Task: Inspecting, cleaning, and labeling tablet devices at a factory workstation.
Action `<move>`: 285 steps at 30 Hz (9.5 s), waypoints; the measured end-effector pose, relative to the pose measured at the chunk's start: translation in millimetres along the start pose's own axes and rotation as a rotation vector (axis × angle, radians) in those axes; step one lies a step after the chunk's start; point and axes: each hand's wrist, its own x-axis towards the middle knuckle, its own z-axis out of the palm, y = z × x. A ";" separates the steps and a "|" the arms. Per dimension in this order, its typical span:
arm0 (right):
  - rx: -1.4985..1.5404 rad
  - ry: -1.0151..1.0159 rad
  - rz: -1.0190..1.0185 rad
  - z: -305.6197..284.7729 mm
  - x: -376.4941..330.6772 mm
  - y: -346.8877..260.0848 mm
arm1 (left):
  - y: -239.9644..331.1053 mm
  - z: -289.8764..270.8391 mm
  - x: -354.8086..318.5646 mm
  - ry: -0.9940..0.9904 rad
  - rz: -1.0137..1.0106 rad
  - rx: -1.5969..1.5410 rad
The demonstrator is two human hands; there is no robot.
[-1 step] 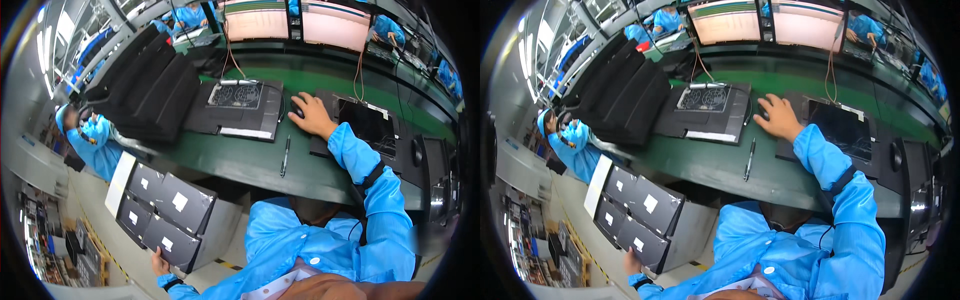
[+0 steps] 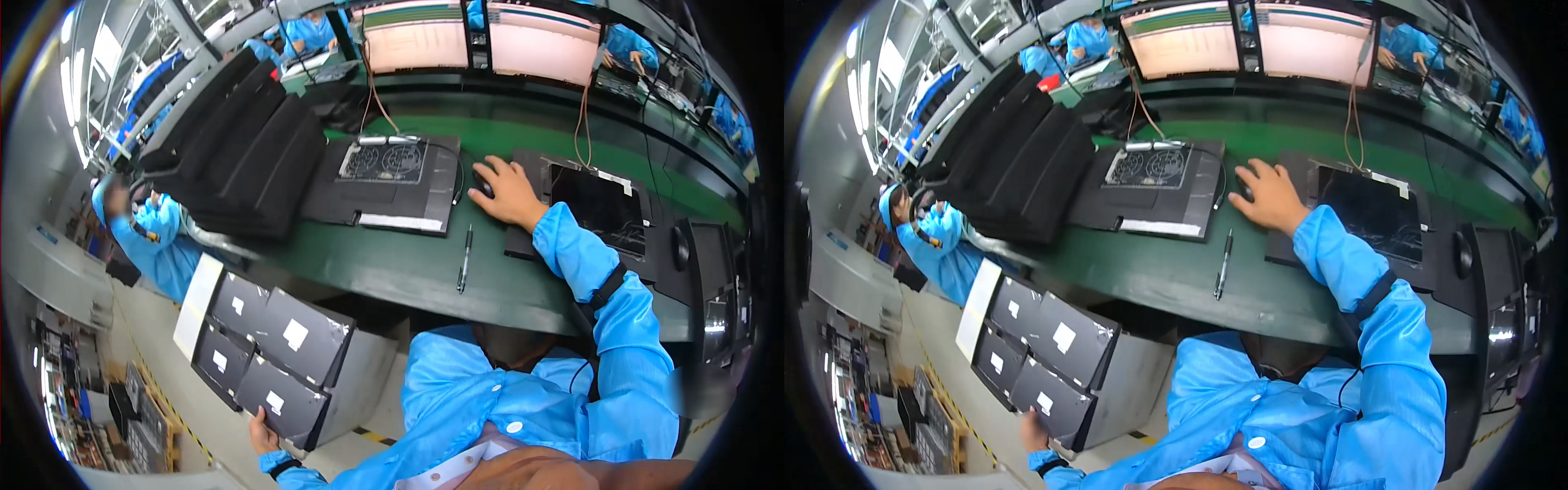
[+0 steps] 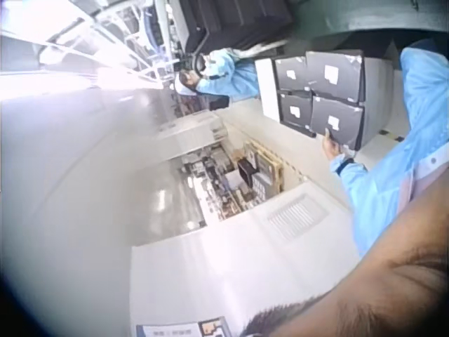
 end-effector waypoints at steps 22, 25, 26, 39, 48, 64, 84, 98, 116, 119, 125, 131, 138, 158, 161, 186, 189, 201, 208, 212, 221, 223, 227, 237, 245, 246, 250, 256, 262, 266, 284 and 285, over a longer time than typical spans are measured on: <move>0.040 -0.119 0.040 1.6 4.6 -7.9 | 38.4 140.5 -39.3 0.693 0.601 1.452; 0.039 -0.088 0.028 5.1 3.0 -6.9 | 43.6 194.5 -51.2 0.602 0.727 1.342; 0.041 -0.093 0.025 4.3 2.0 -5.6 | 45.5 213.0 -53.5 0.532 0.764 1.271; -0.087 0.427 -0.001 -167.6 -83.5 44.7 | -10.5 451.1 -132.8 -0.565 1.086 0.830; -0.237 -0.444 1.354 -384.4 -414.2 204.4 | -50.9 501.0 -162.8 -0.964 0.944 0.681; -0.420 0.094 0.703 -346.2 -496.6 281.6 | -228.7 714.5 -475.0 -2.163 1.425 0.465; 0.564 0.908 0.554 -478.2 -365.3 225.9 | -233.4 759.1 -515.3 -2.140 0.980 0.343; 0.347 0.171 -0.063 -157.2 -58.6 18.8 | 13.3 465.2 -188.1 -0.853 0.550 0.337; 0.706 -0.434 -0.424 -112.1 12.5 -102.7 | 53.1 341.3 -99.6 -0.894 0.284 0.867; 0.690 -0.370 -0.612 -114.3 -4.8 -122.9 | 45.5 354.9 -92.3 -0.986 0.318 0.842; 0.631 -0.306 -0.698 -111.7 -19.6 -120.9 | 42.1 365.5 -93.9 -1.035 0.344 0.881; 0.581 -0.314 -0.704 -111.7 -23.7 -118.2 | 42.0 364.5 -101.4 -0.997 0.338 0.934; 0.535 -0.362 -0.742 -116.3 -23.8 -119.5 | 38.9 361.5 -105.8 -0.990 0.354 0.918; 0.347 -0.036 -0.880 -117.3 -22.4 -127.6 | 46.4 384.8 -103.3 -0.920 0.256 0.943; 0.517 0.193 -0.461 -121.4 -36.9 -110.3 | 81.8 397.5 -81.6 -0.995 0.231 0.881; 0.657 -0.428 0.533 5.6 65.6 -87.3 | 62.0 561.7 136.4 -0.589 1.011 1.310; 0.462 -0.362 0.343 7.4 61.8 -81.6 | 56.3 565.6 143.8 -0.563 1.118 1.261; -0.101 -0.436 -0.648 -62.6 -28.9 -112.9 | 42.9 527.6 106.1 -0.407 1.398 1.037; 0.015 -0.546 -0.811 -71.8 -8.9 -141.3 | 19.7 334.2 -70.5 -0.365 1.079 0.639; 0.716 -0.661 -0.437 -60.8 -11.9 -204.1 | 3.5 182.5 -89.8 0.307 0.926 1.291; 1.193 -0.732 -0.131 136.1 -31.1 -406.8 | -42.5 69.7 -95.6 0.157 0.766 1.309; 1.185 -0.706 -0.150 157.8 -37.5 -417.2 | -47.2 70.8 -94.5 0.204 0.802 1.210; 1.182 -0.675 -0.089 174.2 -43.7 -425.1 | -43.7 73.0 -98.2 0.210 0.781 1.210; 1.206 -0.653 -0.057 169.3 -44.0 -432.3 | -59.0 50.0 -97.7 0.258 0.807 0.843; 1.199 -0.583 -0.274 162.9 -63.9 -469.9 | -51.8 61.5 -97.7 0.307 0.736 0.822; 1.211 -0.617 -0.238 160.6 -64.5 -474.9 | -50.3 63.0 -96.4 0.291 0.754 0.798; 1.271 -0.852 -0.380 150.0 -94.3 -504.1 | -49.9 63.5 -98.0 0.311 0.730 0.816; 1.219 -0.870 -0.432 146.4 -120.7 -533.0 | -49.1 67.9 -99.5 0.315 0.704 0.767; 1.170 -0.842 -0.478 151.1 -123.9 -533.7 | -51.7 64.6 -97.3 0.314 0.716 0.807; 1.357 -1.007 -0.198 151.8 -99.9 -511.9 | -48.0 62.7 -96.9 0.310 0.741 0.837; 1.007 -0.605 -0.128 -2.2 -113.6 -245.7 | -67.4 172.3 -102.7 0.246 0.820 1.672; 1.001 -0.627 -0.103 -1.0 -119.0 -240.9 | -66.8 174.0 -102.8 0.243 0.826 1.675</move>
